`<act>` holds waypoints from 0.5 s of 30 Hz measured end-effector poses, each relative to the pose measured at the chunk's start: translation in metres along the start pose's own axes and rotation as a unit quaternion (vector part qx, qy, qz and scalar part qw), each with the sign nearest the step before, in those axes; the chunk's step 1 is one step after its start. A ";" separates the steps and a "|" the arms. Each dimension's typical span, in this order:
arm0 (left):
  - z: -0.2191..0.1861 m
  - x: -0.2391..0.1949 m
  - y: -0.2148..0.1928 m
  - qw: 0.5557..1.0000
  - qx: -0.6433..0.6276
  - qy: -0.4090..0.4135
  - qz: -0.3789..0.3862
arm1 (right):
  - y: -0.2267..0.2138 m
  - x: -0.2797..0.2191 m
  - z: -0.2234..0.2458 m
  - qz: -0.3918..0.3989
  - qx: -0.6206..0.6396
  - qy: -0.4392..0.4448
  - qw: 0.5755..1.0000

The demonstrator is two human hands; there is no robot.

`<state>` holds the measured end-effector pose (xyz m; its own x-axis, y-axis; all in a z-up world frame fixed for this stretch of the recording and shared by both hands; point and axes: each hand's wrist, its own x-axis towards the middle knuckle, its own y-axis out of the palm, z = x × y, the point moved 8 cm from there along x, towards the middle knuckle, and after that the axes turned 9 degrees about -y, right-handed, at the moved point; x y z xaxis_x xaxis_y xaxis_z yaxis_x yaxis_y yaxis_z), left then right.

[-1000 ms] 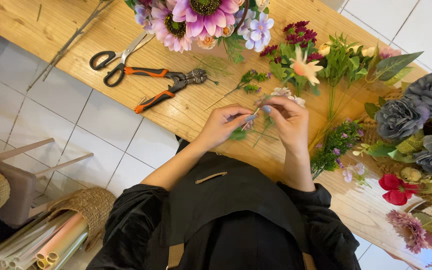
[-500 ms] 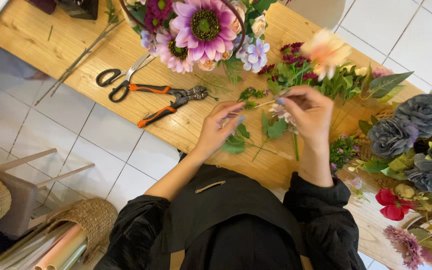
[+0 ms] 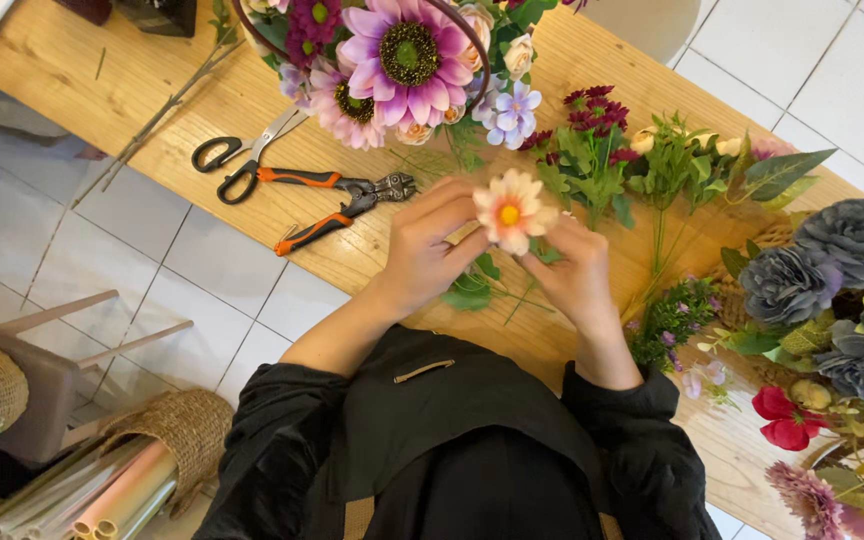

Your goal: The person arranges artificial flowers into a basket, using their hands to place stems into the arrangement and moving small flower clusters around the work surface.

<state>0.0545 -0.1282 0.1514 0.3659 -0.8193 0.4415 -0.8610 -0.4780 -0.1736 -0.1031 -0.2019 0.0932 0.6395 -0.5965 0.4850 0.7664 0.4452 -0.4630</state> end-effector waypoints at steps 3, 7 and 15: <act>0.008 -0.011 0.004 0.998 -0.054 -0.013 0.018 | -0.004 -0.003 0.008 -0.010 -0.028 0.001 1.000; -0.004 -0.014 -0.001 0.992 -0.120 -0.020 0.025 | -0.005 -0.002 -0.007 0.001 -0.020 0.013 1.000; 0.048 -0.027 -0.012 0.991 -0.067 -0.117 -0.002 | -0.077 0.067 -0.072 -0.266 0.073 -0.006 0.961</act>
<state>0.0722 -0.1153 0.0994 0.4273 -0.8764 0.2221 -0.8931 -0.4474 -0.0473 -0.1234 -0.3247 0.1079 0.1555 -0.7583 0.6331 0.9847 0.1696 -0.0387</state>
